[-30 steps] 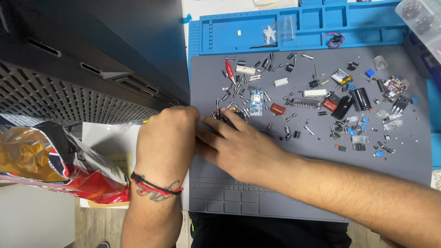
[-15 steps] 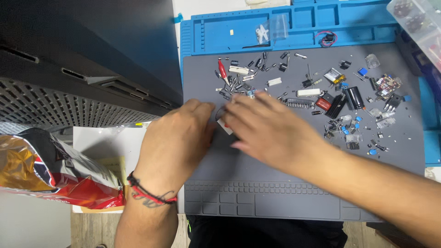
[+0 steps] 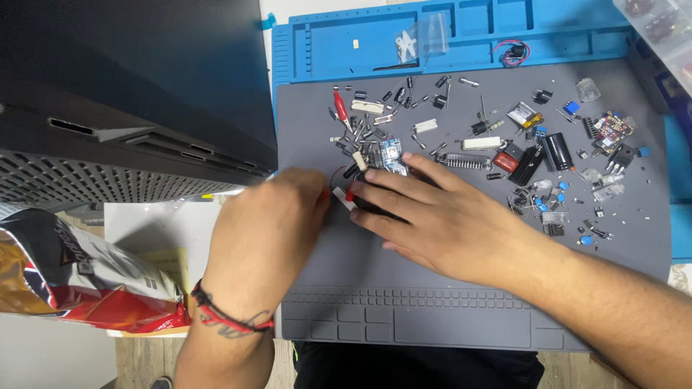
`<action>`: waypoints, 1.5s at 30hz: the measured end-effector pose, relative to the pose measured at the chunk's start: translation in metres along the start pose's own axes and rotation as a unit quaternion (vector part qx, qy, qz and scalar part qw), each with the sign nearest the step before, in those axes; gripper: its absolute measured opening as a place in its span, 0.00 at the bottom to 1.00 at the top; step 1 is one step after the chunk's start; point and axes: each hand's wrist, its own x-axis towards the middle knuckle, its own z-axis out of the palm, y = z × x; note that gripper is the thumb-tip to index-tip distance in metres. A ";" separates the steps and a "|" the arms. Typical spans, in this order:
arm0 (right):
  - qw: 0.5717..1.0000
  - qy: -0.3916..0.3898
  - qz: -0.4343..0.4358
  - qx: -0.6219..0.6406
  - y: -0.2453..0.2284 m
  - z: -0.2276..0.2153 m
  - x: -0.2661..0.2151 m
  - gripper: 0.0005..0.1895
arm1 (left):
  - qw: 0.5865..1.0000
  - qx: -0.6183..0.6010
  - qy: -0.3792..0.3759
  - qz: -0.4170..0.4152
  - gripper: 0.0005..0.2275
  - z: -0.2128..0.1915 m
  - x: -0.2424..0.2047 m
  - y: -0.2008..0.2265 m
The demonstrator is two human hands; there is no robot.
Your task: The person sorts a variety of loose electronic components, including capacitors, resistors, and integrated circuits, from a gray mat into a clear plastic organizer box. The person picks up individual items and places them into the compartments of the box.
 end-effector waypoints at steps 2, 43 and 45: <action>1.000 0.020 -0.002 -0.020 0.000 -0.006 0.001 0.15 | 0.999 -0.019 0.025 0.017 0.09 0.003 0.007 0.003; 0.950 0.153 0.218 0.161 0.015 -0.014 -0.031 0.04 | 0.888 -0.404 0.123 0.182 0.07 0.004 0.012 0.059; 0.946 0.172 0.219 0.166 0.016 -0.015 -0.030 0.05 | 0.866 -0.438 0.133 0.204 0.06 0.002 0.013 0.058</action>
